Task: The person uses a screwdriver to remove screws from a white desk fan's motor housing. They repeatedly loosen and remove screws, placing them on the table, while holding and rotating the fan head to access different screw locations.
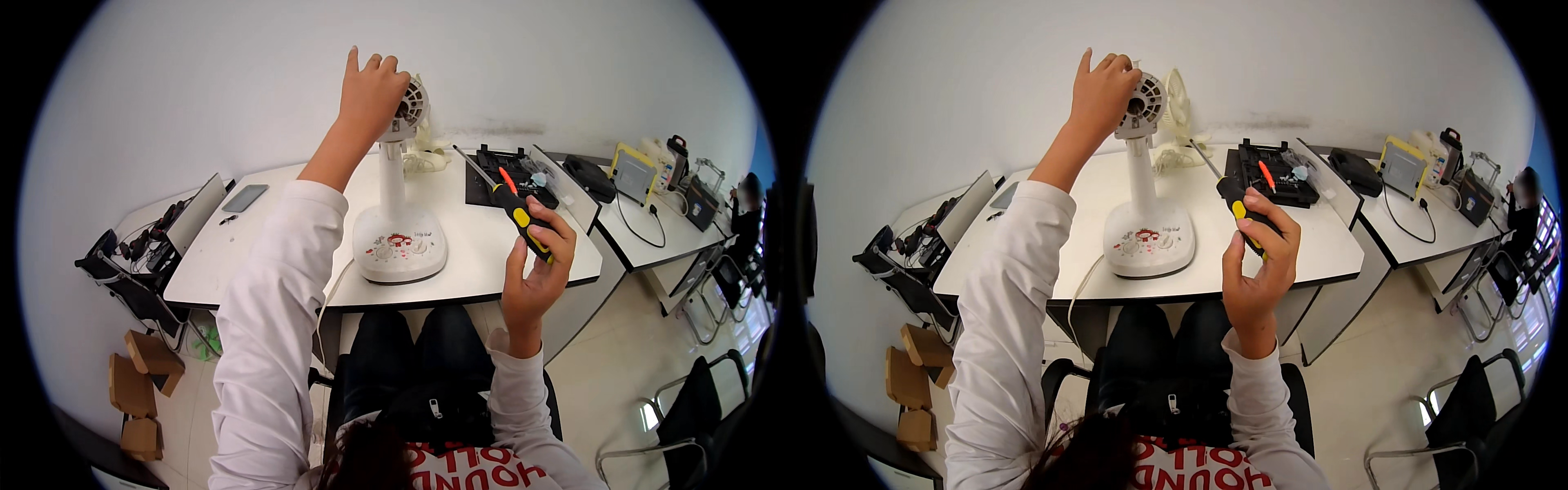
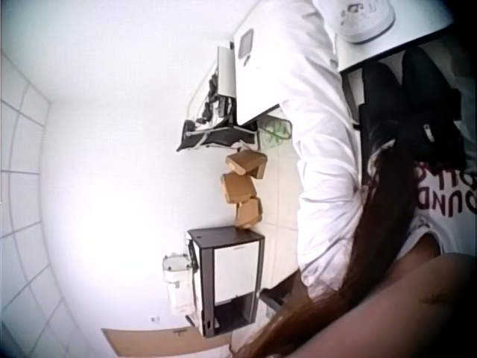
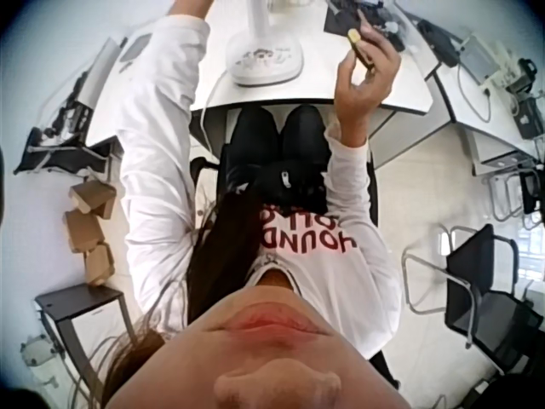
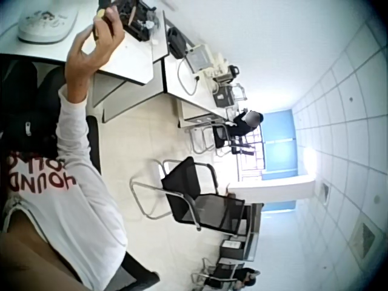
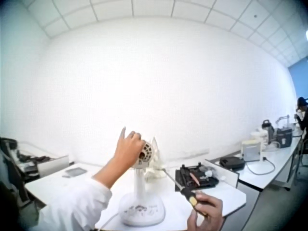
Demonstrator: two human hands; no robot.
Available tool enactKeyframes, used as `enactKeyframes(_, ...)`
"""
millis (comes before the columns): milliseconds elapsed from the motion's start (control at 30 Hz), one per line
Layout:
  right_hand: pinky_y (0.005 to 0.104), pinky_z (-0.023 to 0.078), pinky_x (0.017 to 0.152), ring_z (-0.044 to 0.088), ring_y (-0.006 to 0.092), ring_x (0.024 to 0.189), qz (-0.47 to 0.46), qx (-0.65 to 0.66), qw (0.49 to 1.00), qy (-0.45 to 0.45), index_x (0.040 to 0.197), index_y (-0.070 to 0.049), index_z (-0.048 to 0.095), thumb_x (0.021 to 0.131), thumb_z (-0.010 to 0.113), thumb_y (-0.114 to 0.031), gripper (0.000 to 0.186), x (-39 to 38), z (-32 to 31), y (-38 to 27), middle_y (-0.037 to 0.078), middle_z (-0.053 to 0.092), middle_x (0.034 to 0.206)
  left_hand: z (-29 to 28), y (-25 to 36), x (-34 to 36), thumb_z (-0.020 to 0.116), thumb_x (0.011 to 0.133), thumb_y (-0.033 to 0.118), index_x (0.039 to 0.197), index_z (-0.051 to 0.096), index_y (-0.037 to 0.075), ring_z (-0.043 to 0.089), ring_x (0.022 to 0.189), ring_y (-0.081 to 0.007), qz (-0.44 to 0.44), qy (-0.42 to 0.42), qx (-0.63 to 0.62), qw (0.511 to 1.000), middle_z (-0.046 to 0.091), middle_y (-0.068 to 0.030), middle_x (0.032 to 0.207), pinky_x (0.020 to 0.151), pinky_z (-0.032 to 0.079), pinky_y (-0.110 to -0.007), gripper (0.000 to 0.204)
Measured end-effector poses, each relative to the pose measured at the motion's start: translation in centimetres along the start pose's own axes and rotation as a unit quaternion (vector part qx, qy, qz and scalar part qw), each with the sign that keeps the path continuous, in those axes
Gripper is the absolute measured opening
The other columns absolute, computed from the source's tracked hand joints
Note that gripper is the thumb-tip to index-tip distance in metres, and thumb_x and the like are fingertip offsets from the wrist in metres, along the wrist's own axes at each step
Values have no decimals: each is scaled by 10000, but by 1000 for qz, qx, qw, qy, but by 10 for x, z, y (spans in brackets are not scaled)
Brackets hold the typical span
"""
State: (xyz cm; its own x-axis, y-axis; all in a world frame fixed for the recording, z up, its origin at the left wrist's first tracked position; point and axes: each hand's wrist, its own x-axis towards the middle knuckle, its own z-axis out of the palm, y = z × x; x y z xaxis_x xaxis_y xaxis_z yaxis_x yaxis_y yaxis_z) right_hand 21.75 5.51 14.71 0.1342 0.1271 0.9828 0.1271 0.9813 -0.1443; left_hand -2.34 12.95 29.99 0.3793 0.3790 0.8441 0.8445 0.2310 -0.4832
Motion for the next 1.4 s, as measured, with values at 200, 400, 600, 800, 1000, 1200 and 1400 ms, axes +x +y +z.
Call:
enactKeyframes(200,421,432,981,526,332,1156,4,6,1000,4,1059,-33,448,776,476,164,346,0,0,-1,192,475,1183,-17,8,8,640,711,31,831,679,123,586,967,-196,-36,-83,46,995,629,-8,887,1010,328,-576,156)
enactKeyframes(400,421,442,970,529,334,1152,9,12,1000,6,1055,-31,453,775,479,166,343,-1,-2,0,192,481,1175,-8,10,7,626,704,16,828,673,107,573,1005,-232,-32,-56,46,997,627,-24,930,1009,319,-588,162)
enactKeyframes(600,383,506,886,578,345,1065,-7,10,999,36,1039,-7,502,740,526,166,346,-1,0,2,197,530,1112,2,9,0,621,712,36,809,663,84,532,1112,-278,-41,6,36,998,621,-50,979,1009,264,-647,116)
enactKeyframes(800,402,463,944,545,336,1121,16,17,1000,13,1044,-15,480,765,495,169,334,-3,-2,1,197,502,1146,6,10,1,616,680,3,750,649,65,489,1164,-338,-73,36,-8,997,614,-72,944,988,190,-728,100)
enactKeyframes(1000,416,436,977,532,327,1145,23,14,1000,2,1045,-13,470,779,480,168,322,-3,-2,-1,196,492,1157,4,14,5,634,656,3,721,647,63,475,1178,-369,-74,27,-3,997,623,-76,948,973,168,-754,89)
enactKeyframes(1200,363,523,871,579,331,1059,0,1,1000,30,1026,6,510,747,528,158,319,-2,1,4,197,537,1096,-13,21,12,650,657,-6,765,655,66,493,1172,-347,-15,-63,58,996,627,-74,962,990,173,-733,130)
enactKeyframes(1400,384,474,932,553,317,1107,17,6,1000,15,1038,0,486,769,499,163,315,-5,-1,4,191,509,1139,-5,12,9,636,693,-25,900,659,67,502,1185,-287,-58,-58,16,997,631,-60,984,1026,201,-674,228)
